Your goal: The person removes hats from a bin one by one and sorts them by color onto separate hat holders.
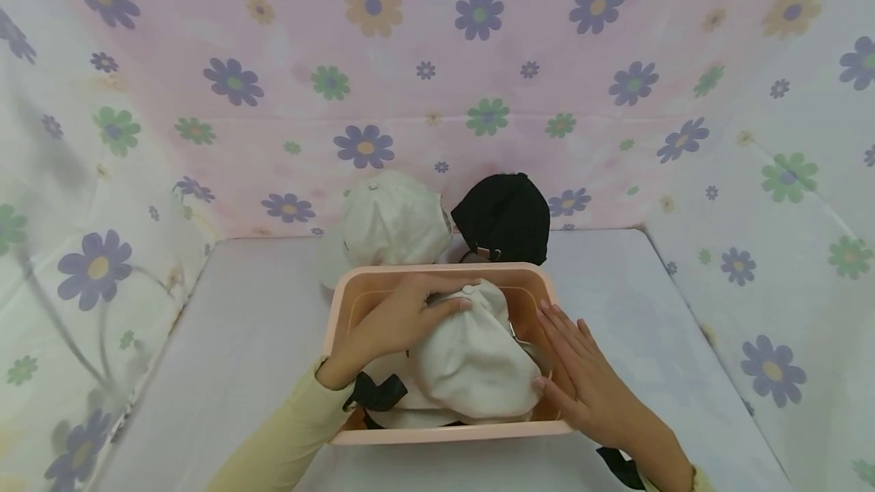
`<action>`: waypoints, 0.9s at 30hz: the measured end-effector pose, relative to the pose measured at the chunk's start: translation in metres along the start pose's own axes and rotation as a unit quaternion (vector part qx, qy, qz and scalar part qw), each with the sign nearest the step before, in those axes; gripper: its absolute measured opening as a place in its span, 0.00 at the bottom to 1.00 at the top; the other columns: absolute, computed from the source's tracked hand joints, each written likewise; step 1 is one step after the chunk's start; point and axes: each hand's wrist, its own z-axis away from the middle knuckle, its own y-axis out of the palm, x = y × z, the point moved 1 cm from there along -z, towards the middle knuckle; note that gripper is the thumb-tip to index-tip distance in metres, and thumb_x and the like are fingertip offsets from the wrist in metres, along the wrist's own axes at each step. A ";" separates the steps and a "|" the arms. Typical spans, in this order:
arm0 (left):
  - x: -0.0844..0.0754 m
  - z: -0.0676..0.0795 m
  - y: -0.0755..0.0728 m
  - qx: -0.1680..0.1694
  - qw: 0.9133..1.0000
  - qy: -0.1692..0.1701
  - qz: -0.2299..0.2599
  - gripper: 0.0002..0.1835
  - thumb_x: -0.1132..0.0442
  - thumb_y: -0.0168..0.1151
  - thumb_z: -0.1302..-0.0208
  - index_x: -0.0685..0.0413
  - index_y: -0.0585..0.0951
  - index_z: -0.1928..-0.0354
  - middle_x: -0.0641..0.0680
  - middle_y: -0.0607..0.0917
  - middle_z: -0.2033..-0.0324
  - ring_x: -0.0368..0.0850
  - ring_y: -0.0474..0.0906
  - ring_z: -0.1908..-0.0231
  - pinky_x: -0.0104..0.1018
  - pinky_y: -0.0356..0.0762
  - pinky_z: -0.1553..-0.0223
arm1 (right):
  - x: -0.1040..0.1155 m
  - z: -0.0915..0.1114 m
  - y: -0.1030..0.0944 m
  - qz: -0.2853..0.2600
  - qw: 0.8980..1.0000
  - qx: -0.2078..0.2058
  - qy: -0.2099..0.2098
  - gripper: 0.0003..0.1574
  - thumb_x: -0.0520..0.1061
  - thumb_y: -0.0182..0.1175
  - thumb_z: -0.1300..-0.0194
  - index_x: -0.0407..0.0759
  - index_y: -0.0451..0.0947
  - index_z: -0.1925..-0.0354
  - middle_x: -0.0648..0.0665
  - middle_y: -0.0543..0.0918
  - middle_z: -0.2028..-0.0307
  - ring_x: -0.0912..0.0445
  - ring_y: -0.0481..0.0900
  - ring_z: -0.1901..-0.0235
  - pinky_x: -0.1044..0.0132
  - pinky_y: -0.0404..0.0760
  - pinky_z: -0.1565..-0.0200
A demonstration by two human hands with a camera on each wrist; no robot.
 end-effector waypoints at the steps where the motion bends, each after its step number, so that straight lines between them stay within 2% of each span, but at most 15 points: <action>1: -0.002 0.001 -0.002 -0.007 1.000 0.001 0.002 0.19 0.61 0.61 0.26 0.52 0.81 0.35 0.51 0.83 0.39 0.46 0.78 0.38 0.40 0.77 0.38 | 0.000 0.000 0.000 -0.001 1.000 -0.002 -0.001 0.53 0.57 0.58 0.28 0.54 0.42 0.17 0.43 0.50 0.19 0.54 0.41 0.19 0.72 0.22 0.26; 3: -0.005 0.003 -0.006 -0.022 1.000 0.003 0.010 0.20 0.61 0.62 0.27 0.52 0.80 0.35 0.50 0.82 0.38 0.47 0.77 0.37 0.41 0.77 0.38 | 0.000 0.000 0.000 -0.006 1.000 -0.005 -0.005 0.52 0.56 0.58 0.28 0.54 0.42 0.17 0.43 0.50 0.19 0.53 0.42 0.19 0.72 0.22 0.26; 8: -0.014 0.006 -0.015 -0.054 0.998 -0.010 0.040 0.20 0.60 0.63 0.27 0.49 0.82 0.36 0.45 0.84 0.40 0.39 0.77 0.38 0.35 0.77 0.39 | -0.003 0.000 0.000 -0.020 1.000 -0.010 -0.018 0.52 0.54 0.58 0.28 0.52 0.43 0.18 0.42 0.50 0.19 0.52 0.41 0.19 0.72 0.22 0.26; 11: -0.020 0.006 -0.023 -0.076 0.996 -0.010 0.033 0.19 0.60 0.62 0.26 0.48 0.82 0.36 0.46 0.87 0.45 0.37 0.81 0.47 0.28 0.78 0.51 | -0.003 0.000 0.000 -0.026 0.999 -0.007 -0.018 0.51 0.54 0.58 0.28 0.52 0.43 0.18 0.43 0.50 0.19 0.53 0.41 0.19 0.72 0.22 0.26; 15: -0.027 0.005 -0.034 -0.102 0.994 0.002 0.024 0.19 0.62 0.60 0.25 0.50 0.81 0.35 0.49 0.87 0.45 0.37 0.80 0.54 0.26 0.75 0.56 | -0.003 0.000 0.000 -0.031 0.999 -0.006 -0.010 0.52 0.55 0.58 0.29 0.53 0.43 0.17 0.43 0.50 0.19 0.53 0.41 0.19 0.72 0.22 0.26; 19: -0.035 0.003 -0.044 -0.108 0.993 0.037 0.039 0.19 0.67 0.59 0.26 0.57 0.80 0.35 0.54 0.83 0.38 0.40 0.79 0.42 0.28 0.75 0.41 | -0.003 0.001 0.000 -0.030 0.999 -0.011 -0.005 0.54 0.54 0.61 0.30 0.54 0.42 0.17 0.43 0.50 0.19 0.53 0.42 0.19 0.72 0.22 0.26; 27: -0.060 0.006 -0.067 -0.159 0.983 0.090 -0.025 0.19 0.71 0.61 0.28 0.58 0.81 0.37 0.53 0.85 0.42 0.41 0.82 0.47 0.27 0.77 0.44 | -0.003 0.000 0.002 -0.026 1.000 -0.015 -0.009 0.55 0.53 0.62 0.30 0.53 0.42 0.17 0.43 0.50 0.19 0.54 0.42 0.19 0.71 0.23 0.26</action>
